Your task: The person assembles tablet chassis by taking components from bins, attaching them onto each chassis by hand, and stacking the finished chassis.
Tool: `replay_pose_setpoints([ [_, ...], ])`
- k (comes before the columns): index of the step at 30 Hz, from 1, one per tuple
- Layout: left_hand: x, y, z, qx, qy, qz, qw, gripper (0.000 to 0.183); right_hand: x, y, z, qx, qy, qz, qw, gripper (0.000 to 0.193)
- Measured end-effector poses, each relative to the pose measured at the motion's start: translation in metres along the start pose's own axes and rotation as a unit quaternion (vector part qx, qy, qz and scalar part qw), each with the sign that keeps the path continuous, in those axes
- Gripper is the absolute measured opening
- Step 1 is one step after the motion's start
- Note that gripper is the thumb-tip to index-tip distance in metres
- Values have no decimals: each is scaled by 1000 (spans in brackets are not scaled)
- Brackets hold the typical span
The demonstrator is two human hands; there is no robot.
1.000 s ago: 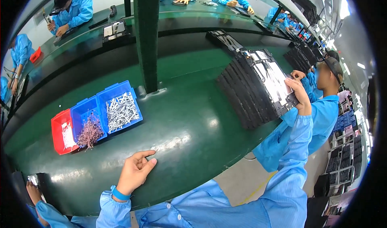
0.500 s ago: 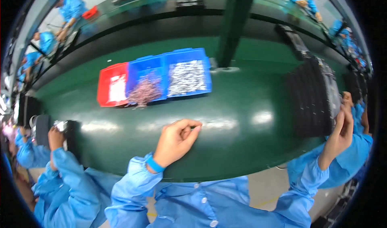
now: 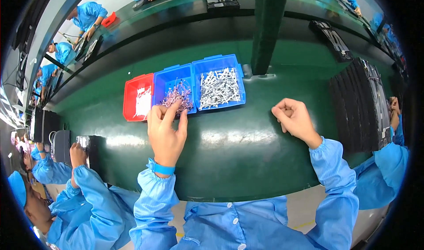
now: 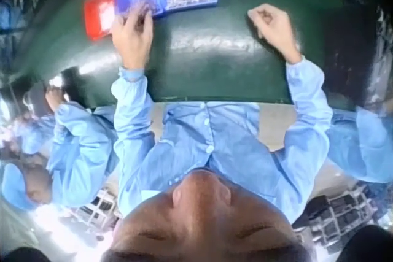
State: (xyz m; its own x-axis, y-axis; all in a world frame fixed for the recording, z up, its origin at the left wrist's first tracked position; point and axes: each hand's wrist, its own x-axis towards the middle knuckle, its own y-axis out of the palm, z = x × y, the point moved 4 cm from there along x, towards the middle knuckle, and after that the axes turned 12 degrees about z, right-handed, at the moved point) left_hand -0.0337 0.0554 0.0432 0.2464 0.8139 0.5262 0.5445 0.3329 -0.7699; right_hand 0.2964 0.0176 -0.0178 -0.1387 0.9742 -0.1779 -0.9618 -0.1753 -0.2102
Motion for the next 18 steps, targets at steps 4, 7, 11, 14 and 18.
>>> replay_pose_setpoints([
  [4, 9, 3, -4, 61, 7, 39, 997, 16, 5, -1, 0, 32, -16, -14, 999, 17],
  [7, 9, 5, 5, 56, 0, 33, 998, 13, 3, -1, -3, 58, -30, -8, 998, 17],
  [11, 11, 3, 4, 33, -12, 58, 998, 12, 4, -2, -6, 53, -42, -6, 998, 17],
  [14, 12, 6, 0, 47, 1, 76, 996, 13, 4, -3, -7, 46, -45, -5, 998, 17],
  [18, 12, 10, 4, 52, 0, 86, 995, 14, 2, -2, -6, 41, -51, -9, 998, 17],
])
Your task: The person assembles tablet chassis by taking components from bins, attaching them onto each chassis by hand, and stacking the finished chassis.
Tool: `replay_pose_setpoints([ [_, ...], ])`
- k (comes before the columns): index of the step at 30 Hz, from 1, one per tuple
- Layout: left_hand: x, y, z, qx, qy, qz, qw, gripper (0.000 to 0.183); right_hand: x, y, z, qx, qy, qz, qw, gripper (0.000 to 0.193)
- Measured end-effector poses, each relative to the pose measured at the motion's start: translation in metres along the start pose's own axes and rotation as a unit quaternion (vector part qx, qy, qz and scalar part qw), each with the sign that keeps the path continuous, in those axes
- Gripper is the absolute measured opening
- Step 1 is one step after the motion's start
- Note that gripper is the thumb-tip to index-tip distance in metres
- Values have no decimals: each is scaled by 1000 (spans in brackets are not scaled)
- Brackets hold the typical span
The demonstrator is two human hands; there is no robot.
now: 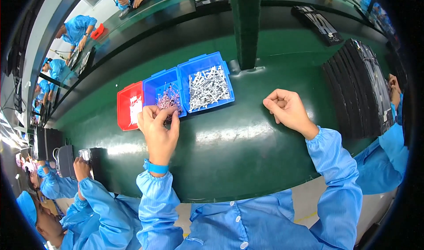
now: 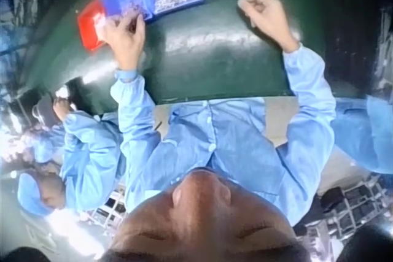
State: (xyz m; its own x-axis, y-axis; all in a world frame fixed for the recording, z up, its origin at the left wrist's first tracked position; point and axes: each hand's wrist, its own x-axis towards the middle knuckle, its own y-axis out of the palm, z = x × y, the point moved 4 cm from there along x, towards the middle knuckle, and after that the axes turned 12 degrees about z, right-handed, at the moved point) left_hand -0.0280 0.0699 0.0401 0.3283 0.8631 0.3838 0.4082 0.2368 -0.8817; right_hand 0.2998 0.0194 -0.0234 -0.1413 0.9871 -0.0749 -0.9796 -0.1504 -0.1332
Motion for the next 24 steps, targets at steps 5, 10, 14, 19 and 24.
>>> replay_pose_setpoints([
  [5, -1, -2, 10, 7, -11, -41, 999, 10, 1, 2, -2, 4, 1, 8, 1000, 17],
  [10, 0, -10, 14, -21, -19, -58, 998, 9, 1, 1, -1, -4, 8, 19, 1000, 18],
  [14, -2, -8, 19, -75, -16, -91, 993, 8, 1, -1, -2, -1, 2, 8, 1000, 18],
  [19, -6, -11, 12, -241, -55, -108, 963, 7, -3, -7, -4, 14, 5, -22, 1000, 17],
  [24, -18, -11, -11, -356, 10, -84, 931, 9, 24, -40, -8, 39, -74, -188, 979, 29],
])
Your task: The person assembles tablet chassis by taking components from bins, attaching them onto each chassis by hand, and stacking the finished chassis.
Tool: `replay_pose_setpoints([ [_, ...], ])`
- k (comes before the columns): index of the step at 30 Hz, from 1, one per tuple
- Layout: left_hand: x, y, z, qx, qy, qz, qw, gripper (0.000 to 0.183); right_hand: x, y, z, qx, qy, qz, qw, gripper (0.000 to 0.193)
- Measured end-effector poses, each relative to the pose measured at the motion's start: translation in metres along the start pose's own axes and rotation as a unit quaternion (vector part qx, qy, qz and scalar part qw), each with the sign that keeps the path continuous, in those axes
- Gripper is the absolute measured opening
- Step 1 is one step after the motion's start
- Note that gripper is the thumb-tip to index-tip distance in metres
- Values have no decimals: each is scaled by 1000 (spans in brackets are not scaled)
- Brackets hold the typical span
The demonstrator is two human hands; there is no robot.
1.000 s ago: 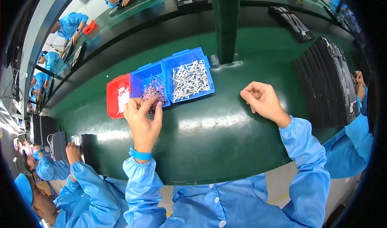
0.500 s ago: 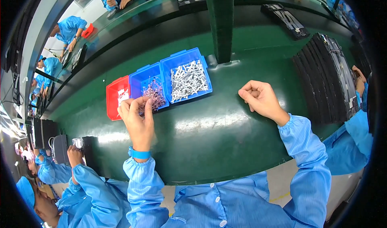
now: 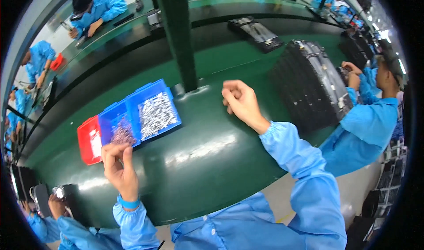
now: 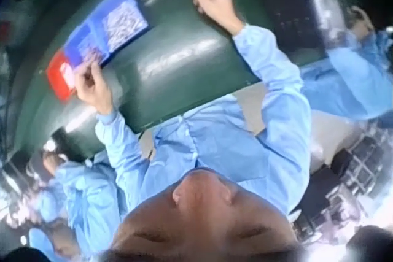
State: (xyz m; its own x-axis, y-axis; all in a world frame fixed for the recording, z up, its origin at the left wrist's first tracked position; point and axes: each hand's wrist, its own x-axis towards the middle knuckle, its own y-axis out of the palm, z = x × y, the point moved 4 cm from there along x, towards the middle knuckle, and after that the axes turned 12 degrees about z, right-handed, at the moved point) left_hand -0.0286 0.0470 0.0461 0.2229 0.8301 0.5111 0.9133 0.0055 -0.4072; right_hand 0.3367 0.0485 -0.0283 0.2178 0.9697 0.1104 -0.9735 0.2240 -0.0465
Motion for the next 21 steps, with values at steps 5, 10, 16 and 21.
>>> replay_pose_setpoints([
  [5, -17, 64, -6, -222, -116, 170, 953, 5, 71, -81, -15, 22, -5, -246, 969, 80],
  [10, -40, 108, 3, -244, -141, 258, 924, 6, 132, -134, -32, 145, -48, -368, 917, 49],
  [16, -45, 110, 7, -238, -140, 239, 931, 7, 156, -132, -35, 257, -43, -338, 904, 38],
  [21, -43, 111, 4, -236, -133, 249, 930, 7, 162, -122, -47, 547, 4, -125, 828, 26],
])
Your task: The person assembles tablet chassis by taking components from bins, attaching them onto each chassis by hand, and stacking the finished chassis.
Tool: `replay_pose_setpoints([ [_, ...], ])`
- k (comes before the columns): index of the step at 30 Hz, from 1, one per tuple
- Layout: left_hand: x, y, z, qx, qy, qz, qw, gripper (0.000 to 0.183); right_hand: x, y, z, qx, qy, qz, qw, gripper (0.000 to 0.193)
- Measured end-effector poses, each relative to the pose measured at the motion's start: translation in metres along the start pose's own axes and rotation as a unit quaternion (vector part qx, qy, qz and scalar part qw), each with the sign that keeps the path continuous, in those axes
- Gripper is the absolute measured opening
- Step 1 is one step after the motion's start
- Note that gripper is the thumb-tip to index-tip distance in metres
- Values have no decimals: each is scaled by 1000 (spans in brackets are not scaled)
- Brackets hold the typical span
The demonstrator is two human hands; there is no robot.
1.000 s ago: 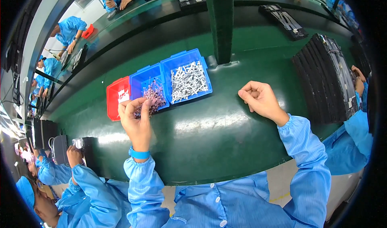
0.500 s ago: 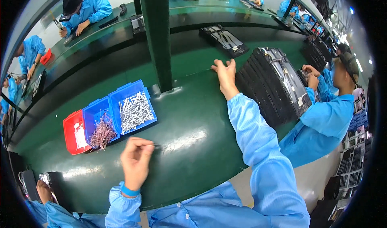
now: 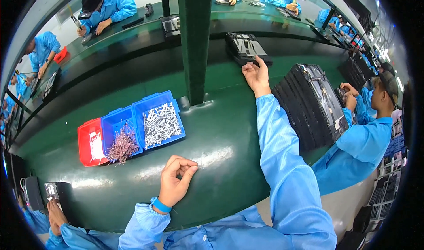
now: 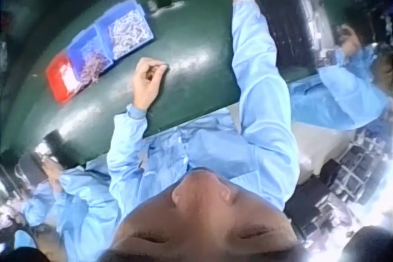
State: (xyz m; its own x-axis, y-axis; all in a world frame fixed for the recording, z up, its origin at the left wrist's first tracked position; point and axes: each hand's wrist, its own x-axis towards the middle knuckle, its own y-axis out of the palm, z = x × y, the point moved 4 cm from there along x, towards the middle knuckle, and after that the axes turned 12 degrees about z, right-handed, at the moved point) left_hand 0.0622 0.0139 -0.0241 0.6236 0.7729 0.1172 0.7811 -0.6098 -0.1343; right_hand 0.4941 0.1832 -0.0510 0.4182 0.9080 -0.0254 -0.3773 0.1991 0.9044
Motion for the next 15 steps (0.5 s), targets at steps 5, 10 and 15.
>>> replay_pose_setpoints([
  [5, -1, -1, 1, -10, -9, 2, 1000, 6, -24, 10, -16, -93, 8, 47, 995, 21],
  [10, -4, -6, 1, -88, -31, 8, 996, 6, -105, 17, -48, -186, 54, 61, 979, 24],
  [15, -10, -13, 4, -143, -50, 17, 988, 9, -260, 41, -77, -187, 158, 95, 965, 18],
])
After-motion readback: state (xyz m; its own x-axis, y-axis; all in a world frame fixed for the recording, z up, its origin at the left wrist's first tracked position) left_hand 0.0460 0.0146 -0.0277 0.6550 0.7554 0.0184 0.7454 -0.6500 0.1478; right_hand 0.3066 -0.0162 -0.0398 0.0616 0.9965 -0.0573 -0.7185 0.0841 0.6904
